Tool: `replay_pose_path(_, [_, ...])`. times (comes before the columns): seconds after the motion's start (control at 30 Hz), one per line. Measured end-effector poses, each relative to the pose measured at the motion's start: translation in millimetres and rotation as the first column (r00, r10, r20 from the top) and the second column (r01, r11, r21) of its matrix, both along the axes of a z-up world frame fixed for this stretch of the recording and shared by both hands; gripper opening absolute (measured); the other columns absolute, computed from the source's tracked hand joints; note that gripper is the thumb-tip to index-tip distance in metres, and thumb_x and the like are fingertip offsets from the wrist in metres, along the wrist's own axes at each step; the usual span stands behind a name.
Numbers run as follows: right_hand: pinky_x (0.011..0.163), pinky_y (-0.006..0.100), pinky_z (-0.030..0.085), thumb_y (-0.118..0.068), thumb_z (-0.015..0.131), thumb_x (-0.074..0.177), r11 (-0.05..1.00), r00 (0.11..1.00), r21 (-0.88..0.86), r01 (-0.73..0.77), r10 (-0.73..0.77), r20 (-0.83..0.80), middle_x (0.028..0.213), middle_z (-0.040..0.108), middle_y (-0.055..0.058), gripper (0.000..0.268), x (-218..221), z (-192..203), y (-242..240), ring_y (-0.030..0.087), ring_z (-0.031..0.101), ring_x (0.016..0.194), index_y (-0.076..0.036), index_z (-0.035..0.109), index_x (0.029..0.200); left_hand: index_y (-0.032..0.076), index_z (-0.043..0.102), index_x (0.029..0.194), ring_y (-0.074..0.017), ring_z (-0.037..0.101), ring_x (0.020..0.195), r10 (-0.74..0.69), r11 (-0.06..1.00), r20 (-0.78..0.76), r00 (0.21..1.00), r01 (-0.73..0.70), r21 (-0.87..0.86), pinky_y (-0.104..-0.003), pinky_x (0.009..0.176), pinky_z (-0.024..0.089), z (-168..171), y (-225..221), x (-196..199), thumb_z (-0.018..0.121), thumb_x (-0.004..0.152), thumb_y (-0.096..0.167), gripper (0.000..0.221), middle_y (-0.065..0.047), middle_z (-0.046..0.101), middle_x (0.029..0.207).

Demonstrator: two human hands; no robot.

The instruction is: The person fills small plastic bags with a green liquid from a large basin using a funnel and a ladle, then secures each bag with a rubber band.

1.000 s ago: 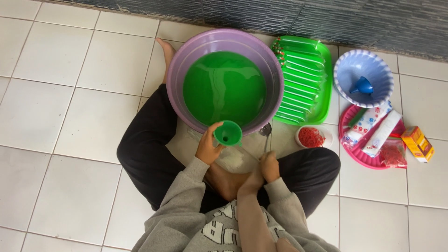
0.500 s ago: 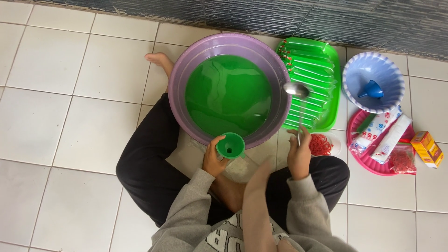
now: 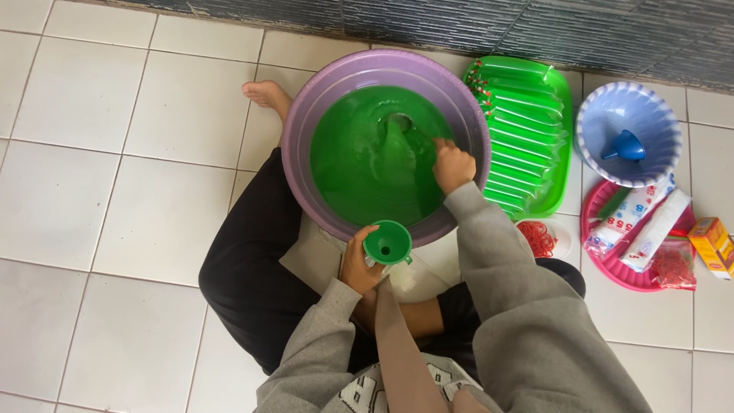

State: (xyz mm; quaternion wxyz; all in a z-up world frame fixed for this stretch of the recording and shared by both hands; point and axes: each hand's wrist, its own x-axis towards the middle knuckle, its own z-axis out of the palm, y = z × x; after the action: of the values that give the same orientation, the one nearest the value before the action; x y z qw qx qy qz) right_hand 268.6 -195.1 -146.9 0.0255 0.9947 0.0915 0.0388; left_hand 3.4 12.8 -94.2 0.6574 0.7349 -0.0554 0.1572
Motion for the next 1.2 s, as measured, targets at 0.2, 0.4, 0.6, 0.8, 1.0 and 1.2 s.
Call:
replay_pose_path(0.2, [0.064, 0.050, 0.061, -0.005, 0.054, 0.090, 0.997, 0.995, 0.012, -0.073, 0.072, 0.068, 0.103, 0.072, 0.011, 0.039, 37.3, -10.6, 1.4, 0.038, 0.075, 0.075, -0.013, 0.064, 0.127, 0.002, 0.049, 0.140, -0.0489, 0.061, 0.107, 0.006, 1.000, 0.044, 0.999, -0.005, -0.013, -0.060, 0.092, 0.049, 5.0, -0.6, 1.8, 0.074, 0.085, 0.001, 0.060, -0.027, 0.060, 0.108])
replay_pose_path(0.4, [0.060, 0.049, 0.060, -0.005, 0.055, 0.088, 0.987, 0.987, -0.032, -0.158, 0.159, 0.035, 0.095, 0.073, 0.012, 0.032, 8.9, -16.3, -8.1, 0.037, 0.075, 0.071, -0.008, 0.065, 0.118, -0.002, 0.047, 0.139, -0.0449, 0.065, 0.105, -0.048, 0.999, 0.099, 0.994, 0.049, -0.007, -0.056, 0.090, 0.049, 7.2, 3.7, 6.0, 0.080, 0.084, 0.009, 0.064, -0.028, 0.064, 0.106])
replay_pose_path(0.6, [0.054, 0.042, 0.059, -0.005, 0.057, 0.087, 0.936, 0.939, -0.088, -0.342, 0.343, -0.004, 0.080, 0.071, 0.005, 0.023, -56.7, 16.2, -17.5, 0.029, 0.075, 0.065, -0.011, 0.068, 0.107, -0.002, 0.048, 0.140, -0.0443, 0.067, 0.105, -0.025, 1.000, 0.138, 0.990, 0.026, -0.002, -0.056, 0.093, 0.051, -10.3, 6.3, 9.3, 0.086, 0.080, 0.014, 0.073, -0.028, 0.068, 0.109])
replay_pose_path(0.8, [0.054, 0.042, 0.060, -0.005, 0.060, 0.088, 0.856, 0.860, -0.090, -0.509, 0.501, -0.103, 0.074, 0.075, 0.007, 0.017, -100.2, 47.3, -18.8, 0.027, 0.076, 0.065, -0.015, 0.073, 0.094, -0.002, 0.044, 0.142, -0.0454, 0.065, 0.108, -0.068, 0.997, 0.143, 0.987, 0.070, -0.012, -0.057, 0.091, 0.053, -11.2, 8.6, 11.1, 0.084, 0.081, 0.009, 0.073, -0.031, 0.066, 0.111])
replay_pose_path(1.0, [0.062, 0.046, 0.062, -0.006, 0.057, 0.096, 0.817, 0.807, -0.048, -0.575, 0.556, -0.201, 0.079, 0.077, 0.010, 0.033, -127.7, 109.3, 4.9, 0.030, 0.076, 0.068, -0.023, 0.072, 0.119, -0.003, 0.043, 0.141, -0.0460, 0.065, 0.108, -0.069, 0.998, 0.139, 0.988, 0.070, -0.001, -0.059, 0.090, 0.054, -4.7, 7.7, 11.9, 0.084, 0.079, 0.005, 0.075, -0.031, 0.065, 0.112])
replay_pose_path(1.2, [0.058, 0.043, 0.062, -0.013, 0.057, 0.098, 0.894, 0.897, -0.077, -0.441, 0.440, -0.033, 0.077, 0.075, 0.003, 0.034, -95.8, 48.1, 23.2, 0.026, 0.076, 0.068, -0.033, 0.073, 0.121, -0.003, 0.044, 0.142, -0.0485, 0.063, 0.110, -0.061, 0.998, 0.132, 0.989, 0.065, -0.022, -0.058, 0.091, 0.053, -7.0, 7.5, 10.9, 0.085, 0.080, 0.008, 0.075, -0.032, 0.064, 0.113])
